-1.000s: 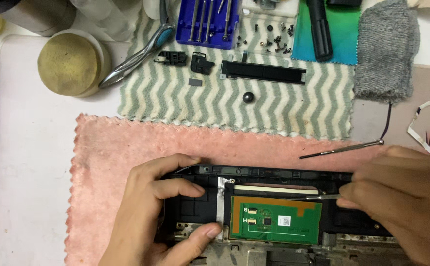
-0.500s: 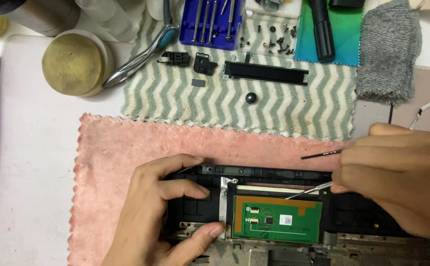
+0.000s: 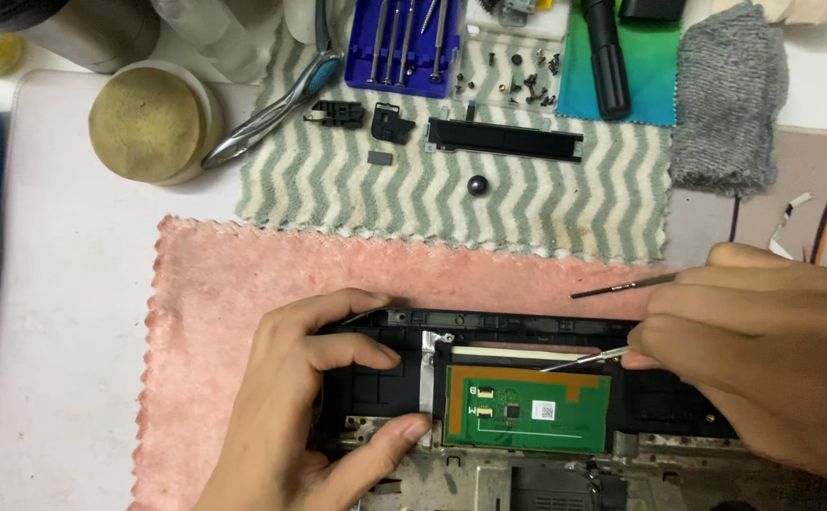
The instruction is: The person uses a small metal tool to carefully pry and detach a green circuit board from the internal frame of a disassembled laptop. The hands work along the edges of the board to release it from the chassis while the laptop remains open on a workbench.
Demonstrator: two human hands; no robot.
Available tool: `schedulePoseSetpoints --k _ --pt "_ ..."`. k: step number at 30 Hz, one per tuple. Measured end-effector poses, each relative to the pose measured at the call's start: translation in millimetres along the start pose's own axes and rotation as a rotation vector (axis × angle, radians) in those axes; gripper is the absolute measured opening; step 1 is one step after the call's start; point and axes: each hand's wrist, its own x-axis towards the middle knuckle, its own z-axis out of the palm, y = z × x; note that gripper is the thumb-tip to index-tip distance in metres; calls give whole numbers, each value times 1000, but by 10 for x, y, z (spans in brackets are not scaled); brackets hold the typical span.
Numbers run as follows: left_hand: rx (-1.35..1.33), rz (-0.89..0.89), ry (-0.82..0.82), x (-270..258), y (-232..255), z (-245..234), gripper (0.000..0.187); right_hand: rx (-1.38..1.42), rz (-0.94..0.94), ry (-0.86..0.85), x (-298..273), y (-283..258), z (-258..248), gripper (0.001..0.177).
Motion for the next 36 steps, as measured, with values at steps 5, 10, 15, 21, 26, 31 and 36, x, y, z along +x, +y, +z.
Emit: schedulePoseSetpoints --k 5,10,15,21,26,31,36 --pt "-22 -2 -9 3 27 -20 45 -1 7 7 35 -53 -34 34" --pt "-17 21 1 -1 14 -20 46 -36 39 58 103 -177 -97 46" --pt "-29 32 -10 4 18 -33 46 -23 -4 91 138 -225 -153 41" --pt "-44 58 -10 23 38 -53 44 -50 92 -17 -39 -94 -22 35" --pt "-64 22 -27 39 112 -94 42 -169 48 -84 -143 11 118 37" --pt "-81 31 -28 15 89 -100 43 -176 29 2 12 58 80 39" --pt "-97 -6 -12 1 57 -81 44 -111 -37 33 72 57 -58 25"
